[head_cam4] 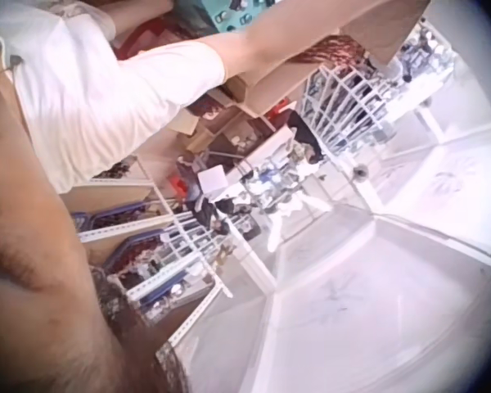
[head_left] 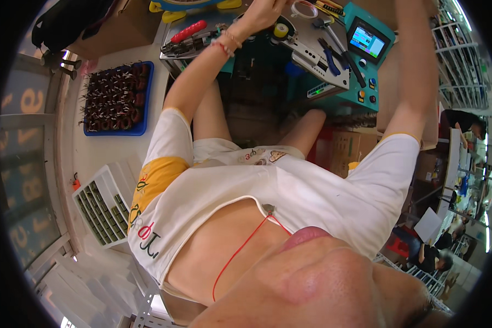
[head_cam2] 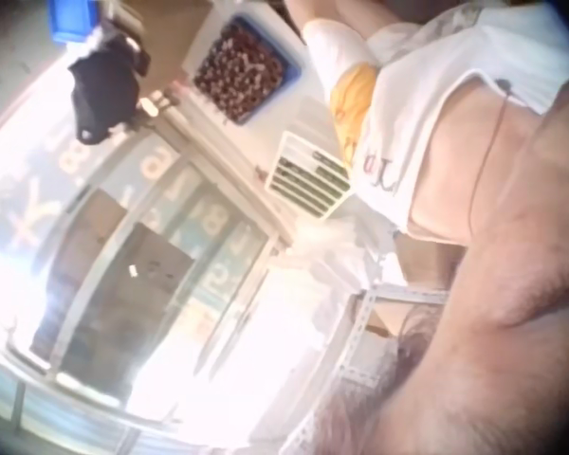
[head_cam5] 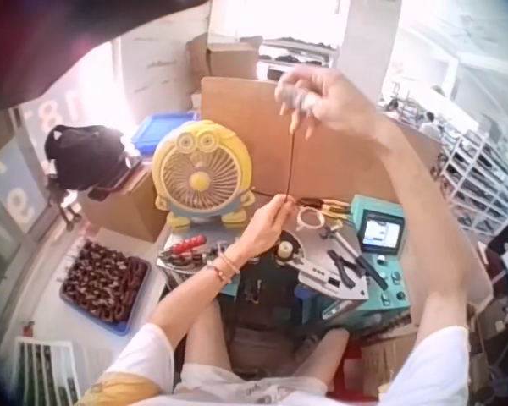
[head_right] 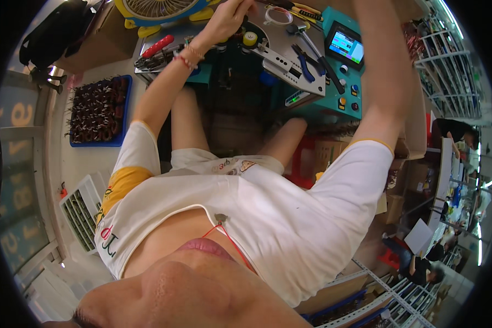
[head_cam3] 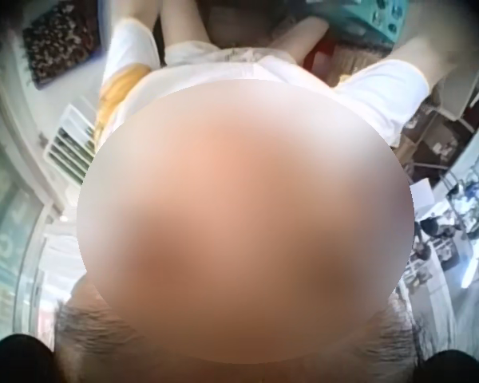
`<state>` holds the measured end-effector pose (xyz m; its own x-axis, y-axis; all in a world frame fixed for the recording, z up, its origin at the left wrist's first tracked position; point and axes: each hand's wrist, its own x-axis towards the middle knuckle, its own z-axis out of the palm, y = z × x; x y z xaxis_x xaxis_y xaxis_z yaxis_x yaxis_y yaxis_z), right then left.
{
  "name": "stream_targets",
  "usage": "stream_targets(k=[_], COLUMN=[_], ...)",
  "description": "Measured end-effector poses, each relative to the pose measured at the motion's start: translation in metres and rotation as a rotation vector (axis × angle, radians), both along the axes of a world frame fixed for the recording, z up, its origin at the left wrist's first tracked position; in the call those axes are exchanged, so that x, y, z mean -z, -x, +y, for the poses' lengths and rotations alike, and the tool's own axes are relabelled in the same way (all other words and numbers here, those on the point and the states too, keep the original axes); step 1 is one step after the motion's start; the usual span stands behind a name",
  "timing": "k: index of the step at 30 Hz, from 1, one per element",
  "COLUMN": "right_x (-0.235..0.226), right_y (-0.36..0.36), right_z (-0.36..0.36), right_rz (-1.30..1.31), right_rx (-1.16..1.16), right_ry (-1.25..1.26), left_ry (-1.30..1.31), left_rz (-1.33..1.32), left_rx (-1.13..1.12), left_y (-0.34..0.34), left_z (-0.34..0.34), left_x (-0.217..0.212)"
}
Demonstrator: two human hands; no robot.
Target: Feeding bundles of thin red wires into a processing machine for assembly or fabrication.
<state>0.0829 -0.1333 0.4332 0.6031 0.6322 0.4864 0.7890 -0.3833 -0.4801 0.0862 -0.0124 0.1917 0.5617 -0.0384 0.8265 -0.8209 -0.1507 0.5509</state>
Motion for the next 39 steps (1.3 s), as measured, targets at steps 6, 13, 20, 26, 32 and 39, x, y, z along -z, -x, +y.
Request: stream_targets(k=[6,13,20,26,32,39], right_x=[0.160,0.270,0.285,0.286,0.291,0.308], right_y=[-0.003,-0.038,-0.039,-0.037,-0.004,0.014], right_z=[-0.021,-0.024,-0.028,-0.033,-0.030,-0.023], right_rz=[0.429,0.158,0.229,0.193,-0.148,-0.525], right_rx=[0.196,-0.057,-0.107,-0.099,0.040,0.204], right_ry=[0.034,0.169,0.117,0.112,0.220,0.349], left_ry=[0.170,0.162,0.096,0.016,0.105,0.127], left_rz=[0.309,0.599,0.621,0.547,0.799,0.444], left_rx=[-0.108,-0.143,-0.179,-0.036,0.122,-0.141], left_y=[0.084,0.105,0.068,0.027,0.032,0.042], left_z=[0.015,0.027,0.012,-0.009,-0.006,-0.015], left_x=[0.109,0.194,0.215,0.206,0.218,0.225])
